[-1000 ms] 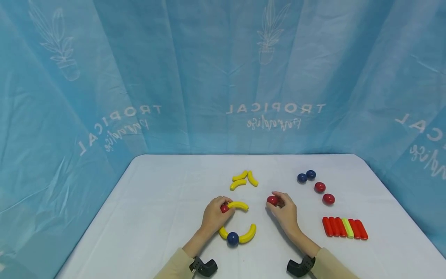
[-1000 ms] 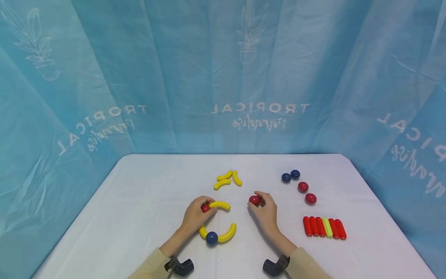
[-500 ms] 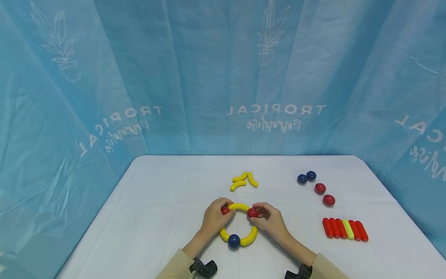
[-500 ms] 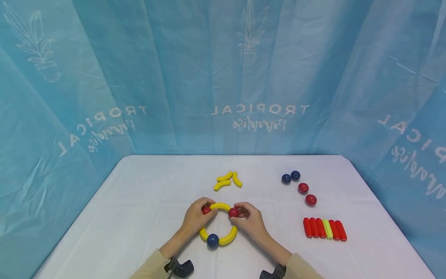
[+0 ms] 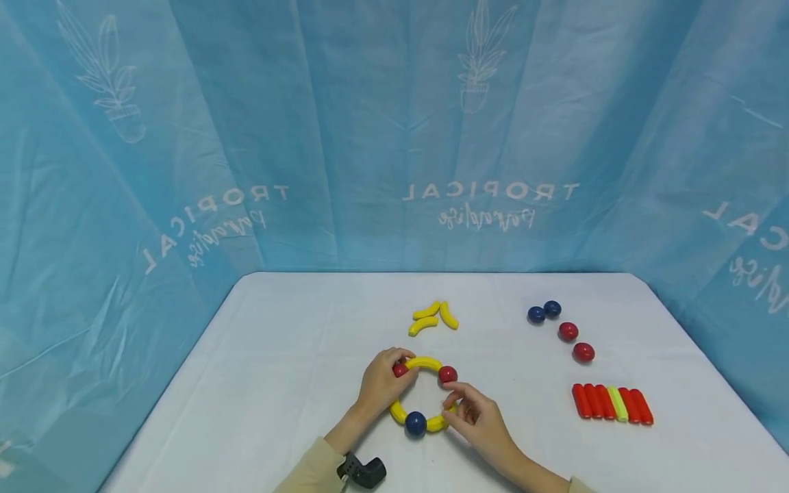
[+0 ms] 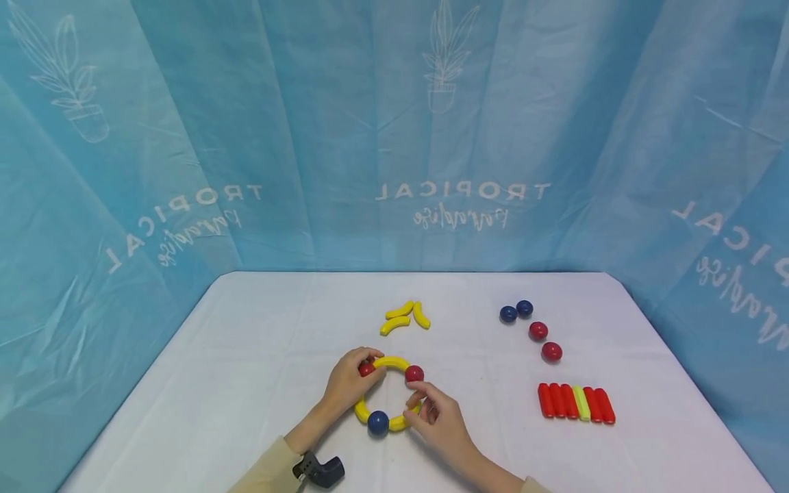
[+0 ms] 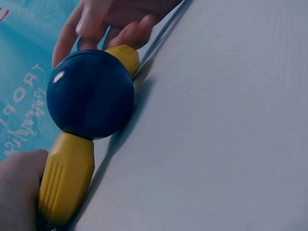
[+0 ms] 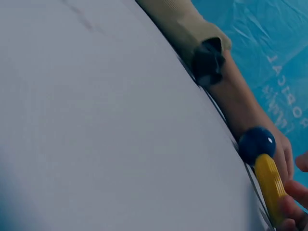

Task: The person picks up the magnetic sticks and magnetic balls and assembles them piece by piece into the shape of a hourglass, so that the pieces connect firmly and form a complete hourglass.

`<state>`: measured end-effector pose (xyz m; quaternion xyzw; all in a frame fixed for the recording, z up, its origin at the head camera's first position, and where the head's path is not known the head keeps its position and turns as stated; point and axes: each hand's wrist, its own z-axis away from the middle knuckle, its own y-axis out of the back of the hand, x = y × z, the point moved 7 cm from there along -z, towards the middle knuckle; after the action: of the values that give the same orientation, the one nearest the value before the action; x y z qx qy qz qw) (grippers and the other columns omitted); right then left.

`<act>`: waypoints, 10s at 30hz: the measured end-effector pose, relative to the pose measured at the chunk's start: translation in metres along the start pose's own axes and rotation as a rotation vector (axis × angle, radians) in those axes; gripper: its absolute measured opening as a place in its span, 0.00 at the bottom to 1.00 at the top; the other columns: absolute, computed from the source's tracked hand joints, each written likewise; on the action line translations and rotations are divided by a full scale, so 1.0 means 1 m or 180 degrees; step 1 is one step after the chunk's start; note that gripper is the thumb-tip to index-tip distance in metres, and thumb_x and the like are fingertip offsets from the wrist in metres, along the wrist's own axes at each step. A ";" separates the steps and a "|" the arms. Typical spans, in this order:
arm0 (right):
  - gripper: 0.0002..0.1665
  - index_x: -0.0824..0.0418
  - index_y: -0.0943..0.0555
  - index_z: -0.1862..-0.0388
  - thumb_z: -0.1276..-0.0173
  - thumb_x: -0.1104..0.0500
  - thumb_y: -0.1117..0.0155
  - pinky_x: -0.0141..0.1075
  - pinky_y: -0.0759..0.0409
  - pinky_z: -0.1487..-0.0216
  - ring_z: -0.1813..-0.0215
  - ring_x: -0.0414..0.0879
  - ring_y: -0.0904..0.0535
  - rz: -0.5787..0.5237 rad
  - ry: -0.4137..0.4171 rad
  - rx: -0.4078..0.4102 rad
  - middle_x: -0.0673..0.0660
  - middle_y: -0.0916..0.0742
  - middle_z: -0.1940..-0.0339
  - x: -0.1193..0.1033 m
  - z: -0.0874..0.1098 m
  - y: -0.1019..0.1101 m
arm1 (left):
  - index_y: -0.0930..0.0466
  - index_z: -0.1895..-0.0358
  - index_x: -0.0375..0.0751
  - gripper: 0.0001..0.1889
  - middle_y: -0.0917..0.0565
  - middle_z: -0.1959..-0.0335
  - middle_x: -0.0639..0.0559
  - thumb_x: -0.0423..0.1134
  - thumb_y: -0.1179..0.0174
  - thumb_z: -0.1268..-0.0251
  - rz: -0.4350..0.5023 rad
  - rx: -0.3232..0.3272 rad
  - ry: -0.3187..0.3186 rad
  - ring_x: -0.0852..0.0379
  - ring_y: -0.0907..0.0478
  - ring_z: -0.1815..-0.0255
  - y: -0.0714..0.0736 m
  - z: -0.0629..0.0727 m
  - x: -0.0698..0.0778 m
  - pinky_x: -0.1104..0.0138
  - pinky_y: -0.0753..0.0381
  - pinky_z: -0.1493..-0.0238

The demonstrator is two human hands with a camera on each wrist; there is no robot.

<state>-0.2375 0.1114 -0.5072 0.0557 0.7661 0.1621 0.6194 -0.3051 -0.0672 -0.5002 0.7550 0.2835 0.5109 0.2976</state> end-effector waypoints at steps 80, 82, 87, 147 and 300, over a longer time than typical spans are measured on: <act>0.24 0.75 0.27 0.46 0.40 0.66 0.36 0.20 0.28 0.80 0.71 0.46 0.21 0.1653 -0.1524 0.2067 0.74 0.16 0.61 0.069 0.073 0.274 | 0.17 0.57 0.47 0.13 0.19 0.62 0.56 0.42 0.31 0.46 0.0845 -0.0464 -0.0603 0.65 0.29 0.66 -0.010 0.003 0.006 0.76 0.26 0.64; 0.25 0.74 0.27 0.44 0.39 0.65 0.35 0.18 0.29 0.79 0.73 0.37 0.23 0.1617 -0.1554 0.2092 0.74 0.16 0.58 0.068 0.074 0.276 | 0.17 0.57 0.46 0.13 0.20 0.63 0.56 0.42 0.31 0.46 0.0863 -0.0453 -0.0620 0.65 0.29 0.66 -0.009 0.003 0.006 0.76 0.26 0.65; 0.26 0.68 0.27 0.40 0.35 0.60 0.37 0.10 0.33 0.74 0.72 0.19 0.35 0.1335 -0.1394 0.2500 0.71 0.18 0.48 0.055 0.074 0.277 | 0.18 0.56 0.47 0.13 0.19 0.62 0.55 0.42 0.32 0.45 0.0948 -0.0464 -0.0658 0.64 0.29 0.65 -0.009 0.003 0.007 0.76 0.26 0.62; 0.22 0.62 0.21 0.50 0.45 0.70 0.31 0.36 0.17 0.53 0.56 0.45 0.18 0.0715 0.0588 0.0344 0.54 0.14 0.57 -0.006 -0.054 0.055 | 0.21 0.45 0.47 0.18 0.17 0.51 0.55 0.35 0.42 0.41 0.0843 -0.0620 -0.0442 0.57 0.24 0.49 -0.012 0.001 0.001 0.62 0.24 0.43; 0.18 0.65 0.18 0.54 0.45 0.67 0.29 0.38 0.18 0.52 0.56 0.49 0.17 0.0881 0.0238 0.0410 0.55 0.12 0.60 0.010 -0.066 0.075 | 0.18 0.62 0.46 0.08 0.19 0.65 0.55 0.45 0.36 0.40 0.1226 -0.0387 -0.0887 0.69 0.27 0.67 -0.020 -0.008 0.020 0.74 0.23 0.62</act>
<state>-0.3123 0.1730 -0.4810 0.1943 0.7825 0.1983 0.5574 -0.3085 -0.0377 -0.5005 0.8390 0.0593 0.4653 0.2758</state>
